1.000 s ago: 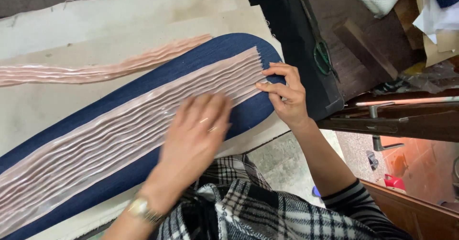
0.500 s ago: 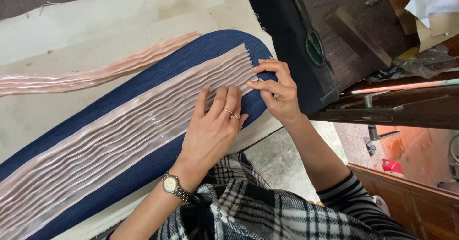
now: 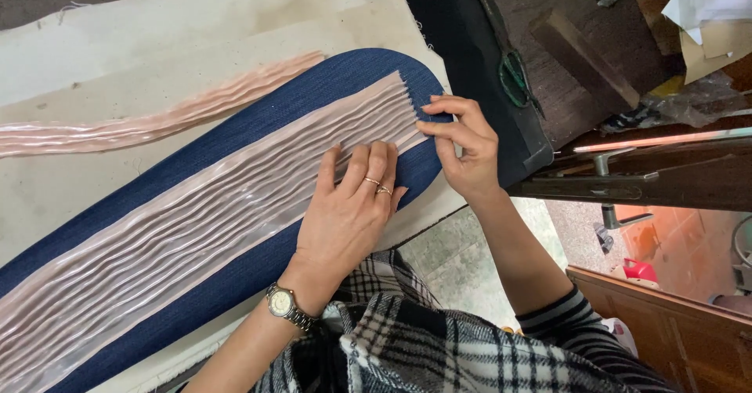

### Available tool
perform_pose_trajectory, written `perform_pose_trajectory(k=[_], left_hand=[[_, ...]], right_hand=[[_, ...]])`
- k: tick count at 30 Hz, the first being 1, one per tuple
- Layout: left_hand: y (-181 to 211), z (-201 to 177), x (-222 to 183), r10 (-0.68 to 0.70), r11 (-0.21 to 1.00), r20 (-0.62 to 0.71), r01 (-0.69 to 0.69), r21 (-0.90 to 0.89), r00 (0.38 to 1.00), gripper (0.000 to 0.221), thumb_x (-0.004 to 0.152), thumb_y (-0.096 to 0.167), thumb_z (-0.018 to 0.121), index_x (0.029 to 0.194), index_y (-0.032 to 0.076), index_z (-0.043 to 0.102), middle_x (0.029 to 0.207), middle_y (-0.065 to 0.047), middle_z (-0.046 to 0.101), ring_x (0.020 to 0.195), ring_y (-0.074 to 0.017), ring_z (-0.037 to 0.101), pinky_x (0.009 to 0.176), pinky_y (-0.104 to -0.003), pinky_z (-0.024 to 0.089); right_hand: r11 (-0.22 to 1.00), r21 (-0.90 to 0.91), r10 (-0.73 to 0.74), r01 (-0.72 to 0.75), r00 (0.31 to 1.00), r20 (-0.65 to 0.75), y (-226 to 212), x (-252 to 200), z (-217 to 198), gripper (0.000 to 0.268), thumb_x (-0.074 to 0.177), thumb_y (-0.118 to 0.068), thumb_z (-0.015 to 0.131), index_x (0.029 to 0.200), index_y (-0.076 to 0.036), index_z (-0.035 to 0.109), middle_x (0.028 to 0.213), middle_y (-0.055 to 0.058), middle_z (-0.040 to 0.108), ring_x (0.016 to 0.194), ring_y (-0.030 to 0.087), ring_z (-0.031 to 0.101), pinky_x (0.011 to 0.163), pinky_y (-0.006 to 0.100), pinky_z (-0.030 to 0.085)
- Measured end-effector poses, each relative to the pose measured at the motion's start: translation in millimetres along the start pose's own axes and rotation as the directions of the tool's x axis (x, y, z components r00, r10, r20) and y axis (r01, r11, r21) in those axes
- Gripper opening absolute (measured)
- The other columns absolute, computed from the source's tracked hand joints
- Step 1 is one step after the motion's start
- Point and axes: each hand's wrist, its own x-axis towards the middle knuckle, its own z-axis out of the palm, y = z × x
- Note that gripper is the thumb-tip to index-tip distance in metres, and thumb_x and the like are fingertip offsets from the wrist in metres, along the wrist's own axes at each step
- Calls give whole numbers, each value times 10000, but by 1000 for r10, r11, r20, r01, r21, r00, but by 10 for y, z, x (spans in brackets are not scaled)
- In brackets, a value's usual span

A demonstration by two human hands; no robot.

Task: Ironing and setting pleats on a strip of fabric using a steam iron and a wooden clapper on an ironing board.

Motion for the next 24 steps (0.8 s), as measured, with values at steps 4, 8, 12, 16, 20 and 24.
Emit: perform_pose_trajectory(k=[4,8,12,16,20,24], left_hand=[[-10,-10,3,0,1000,8,0,-6,1000,423,922,309,585,1206,-3,617,1180,-171,541,1108,-281,499,1009,-527,371],[-7,-19,4,-2,1000,7,2,-5,1000,423,918,303,587,1208,-3,619,1179,-176,550,1110,-285,502,1003,-528,374],[-6,-42,13,-12,1000,-1,12,-12,1000,418,905,301,604,1195,1,629,1161,-181,558,1109,-293,511,994,-528,384],[-15,-36,5,-16,1000,-9,16,-25,1000,425,905,298,606,1205,-3,627,1169,-185,553,1114,-302,504,995,-533,375],[-18,-36,7,-23,999,-13,22,-27,1000,432,903,308,608,1205,0,631,1165,-191,560,1120,-311,510,998,-541,374],[-18,-40,-2,-26,999,-29,25,-35,999,429,902,301,614,1204,-3,632,1165,-200,555,1125,-323,512,992,-552,377]], right_hand=[[997,-81,-16,11,998,-56,-255,52,13,276,888,166,480,974,44,712,1021,184,601,1086,377,592,969,483,479],[991,-114,-69,65,997,-31,-445,2,141,275,841,175,511,913,25,730,937,153,644,949,345,654,843,451,549],[988,-133,-76,76,997,4,-444,-32,203,282,832,177,505,876,12,730,881,146,671,850,344,668,725,438,565],[980,-180,-85,85,996,12,-422,-35,186,284,820,177,507,831,1,729,863,129,682,829,317,674,704,406,562],[981,-175,-87,82,996,-16,-382,-55,201,287,824,161,500,816,-14,729,848,116,679,808,307,666,687,399,552],[982,-183,-53,51,999,-4,-422,-8,191,273,845,131,509,822,-32,727,842,105,664,744,276,631,617,355,521]])
